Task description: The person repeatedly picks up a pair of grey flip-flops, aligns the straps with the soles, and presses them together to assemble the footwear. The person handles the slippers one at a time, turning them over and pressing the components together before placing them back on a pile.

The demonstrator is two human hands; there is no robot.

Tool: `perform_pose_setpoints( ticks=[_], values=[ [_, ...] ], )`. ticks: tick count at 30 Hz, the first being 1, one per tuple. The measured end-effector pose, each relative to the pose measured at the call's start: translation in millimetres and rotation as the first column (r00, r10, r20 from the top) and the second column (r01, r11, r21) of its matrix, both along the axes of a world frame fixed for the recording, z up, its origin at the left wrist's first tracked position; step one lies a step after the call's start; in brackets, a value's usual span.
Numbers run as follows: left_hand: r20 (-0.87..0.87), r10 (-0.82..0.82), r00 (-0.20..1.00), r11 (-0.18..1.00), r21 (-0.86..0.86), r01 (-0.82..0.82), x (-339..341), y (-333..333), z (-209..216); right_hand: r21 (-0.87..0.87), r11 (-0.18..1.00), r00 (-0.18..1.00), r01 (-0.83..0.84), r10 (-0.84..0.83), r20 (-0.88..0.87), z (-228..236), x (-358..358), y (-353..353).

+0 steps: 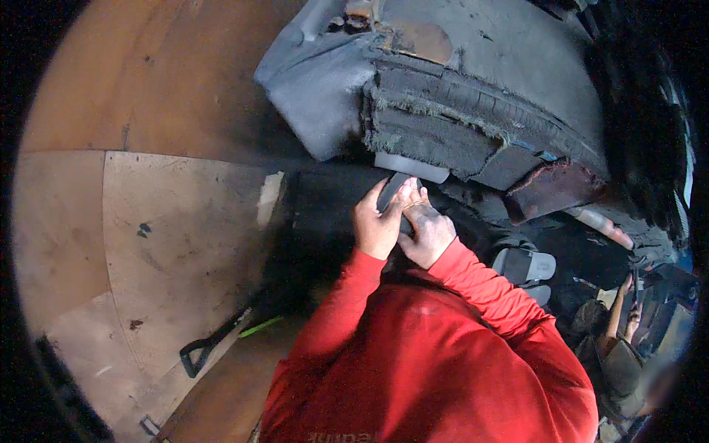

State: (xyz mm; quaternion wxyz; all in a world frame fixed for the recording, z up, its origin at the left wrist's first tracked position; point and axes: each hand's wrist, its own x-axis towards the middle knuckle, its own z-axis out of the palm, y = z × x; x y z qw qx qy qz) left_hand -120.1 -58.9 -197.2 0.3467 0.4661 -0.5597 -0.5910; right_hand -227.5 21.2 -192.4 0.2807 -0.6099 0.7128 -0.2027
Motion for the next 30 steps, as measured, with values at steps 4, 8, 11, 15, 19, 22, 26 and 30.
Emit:
perform_pose_setpoints(
  ticks=[4, 8, 11, 15, 19, 22, 26, 30],
  values=[
    [-0.182, 0.015, 0.983, 0.999, -0.032, -0.021, 20.3, 13.7, 7.8, -0.275, 0.961, 0.984, -0.008, -0.041, -0.172, 7.5, 15.2, 10.5],
    [-0.252, -0.059, 0.966, 0.998, -0.042, 0.050, 42.2, 20.2, 31.1, -0.502, 0.862, 0.939, -0.072, -0.112, -0.326, 9.2, 29.6, 11.7],
    [-0.127, -0.116, 0.985, 0.923, -0.379, 0.059, 50.2, 18.8, 48.0, -0.625, 0.772, 0.945, -0.117, -0.108, -0.310, 2.9, 34.6, 7.1],
    [0.123, -0.108, 0.986, 0.860, -0.486, 0.155, 45.0, 2.6, 58.4, -0.537, 0.844, 0.998, 0.009, 0.024, 0.054, -3.1, 33.4, 1.7],
    [0.344, -0.075, 0.936, 0.845, -0.476, 0.243, 31.0, -11.8, 54.2, -0.294, 0.948, 0.954, 0.118, -0.026, 0.300, 1.9, 35.2, 3.7],
    [0.366, -0.077, 0.928, 0.928, -0.314, 0.201, 13.2, -13.8, 40.0, -0.264, 0.939, 0.928, 0.220, -0.119, 0.352, 0.1, 27.1, 0.1],
    [0.400, -0.097, 0.911, 0.985, -0.091, 0.145, -14.3, -17.2, 11.8, 0.004, 0.980, 0.957, 0.197, -0.193, 0.218, -11.1, 4.9, -7.5],
    [0.044, 0.004, 0.999, 0.995, -0.095, 0.000, -1.0, 2.2, 6.8, -0.152, 0.987, 0.998, 0.058, -0.059, 0.003, -10.8, 2.8, 3.5]
  ],
)
